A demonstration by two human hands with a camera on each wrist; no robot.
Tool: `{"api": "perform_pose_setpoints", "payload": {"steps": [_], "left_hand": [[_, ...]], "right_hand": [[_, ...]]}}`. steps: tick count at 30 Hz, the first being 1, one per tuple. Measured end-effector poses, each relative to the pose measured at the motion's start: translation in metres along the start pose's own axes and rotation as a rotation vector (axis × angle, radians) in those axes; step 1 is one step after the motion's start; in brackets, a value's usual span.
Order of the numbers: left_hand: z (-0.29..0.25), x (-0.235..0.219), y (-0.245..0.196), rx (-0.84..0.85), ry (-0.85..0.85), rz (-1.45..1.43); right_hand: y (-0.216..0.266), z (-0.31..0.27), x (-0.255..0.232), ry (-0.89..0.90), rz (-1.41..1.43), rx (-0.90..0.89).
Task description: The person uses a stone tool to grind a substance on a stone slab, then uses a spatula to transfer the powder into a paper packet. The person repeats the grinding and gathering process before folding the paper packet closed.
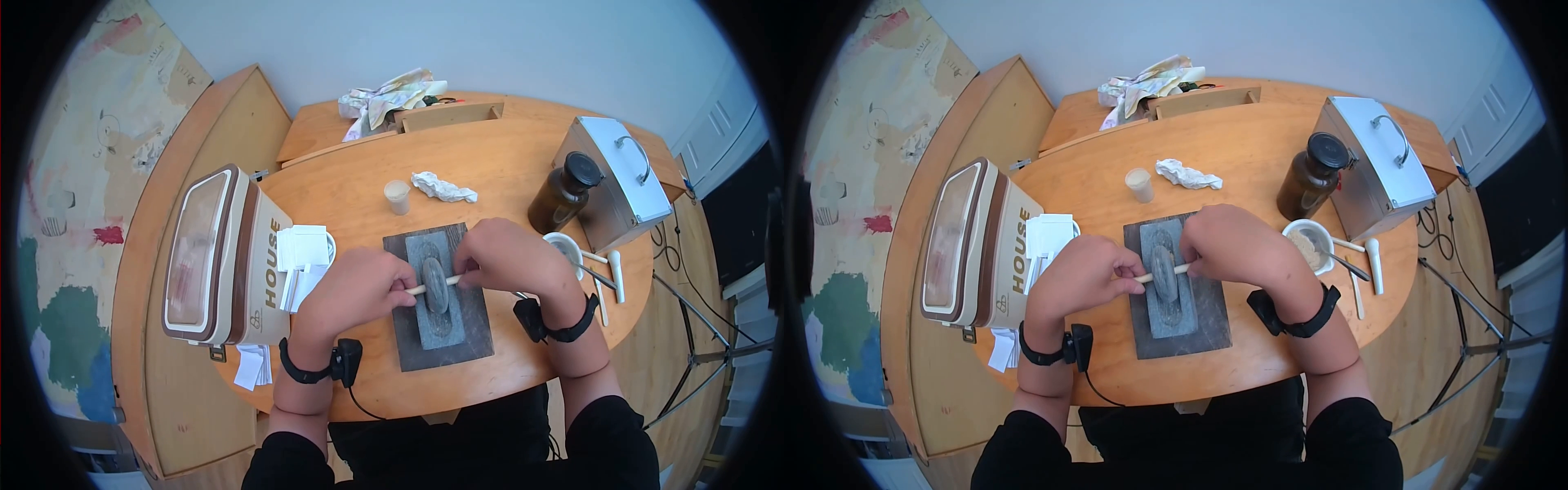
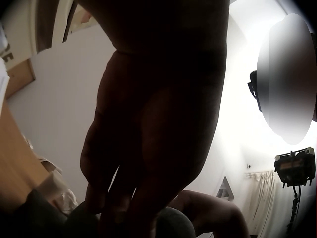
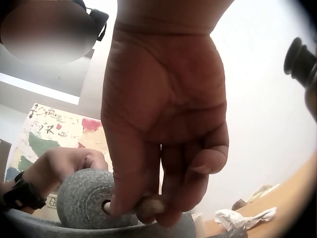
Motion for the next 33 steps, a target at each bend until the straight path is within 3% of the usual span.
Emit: {"api": "perform_pose_setpoints", "payload": {"steps": [5,13,16,18,21,23,27,33], "left_hand": [[0.007,-0.005,0.014,-0.022,-0.106,0.006],[0.012,-0.008,0.020,-0.025,-0.143,0.005],[0.010,-0.006,0.016,-0.012,-0.123,-0.014],[0.007,-0.006,0.010,-0.008,-0.109,-0.033],[0.002,0.000,-0.001,-0.014,0.021,0.013],[-0.001,0.006,-0.006,0.053,0.091,-0.035],[0.000,0.008,-0.004,0.074,0.073,0.002],[0.007,-0.002,0.005,-0.026,-0.012,-0.005]], "right_hand": [[-0.005,0.006,0.000,-0.096,-0.012,-0.025],[-0.010,0.010,-0.001,-0.183,-0.013,-0.015],[-0.007,0.008,-0.002,-0.138,0.017,-0.020],[-0.005,0.006,0.001,-0.016,0.035,0.020],[0.005,0.000,0.006,0.126,0.012,-0.012],[0.008,-0.003,0.008,0.135,0.016,-0.023],[0.011,-0.004,0.008,0.147,-0.008,-0.029],[0.001,0.002,0.002,0.005,0.018,0.011]]}}
Point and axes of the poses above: each hand's wrist, its own z-axis towards the middle knuckle, its own x-axis out of the palm, y = z × x, the point moved 6 cm from there along z, towards the middle knuckle
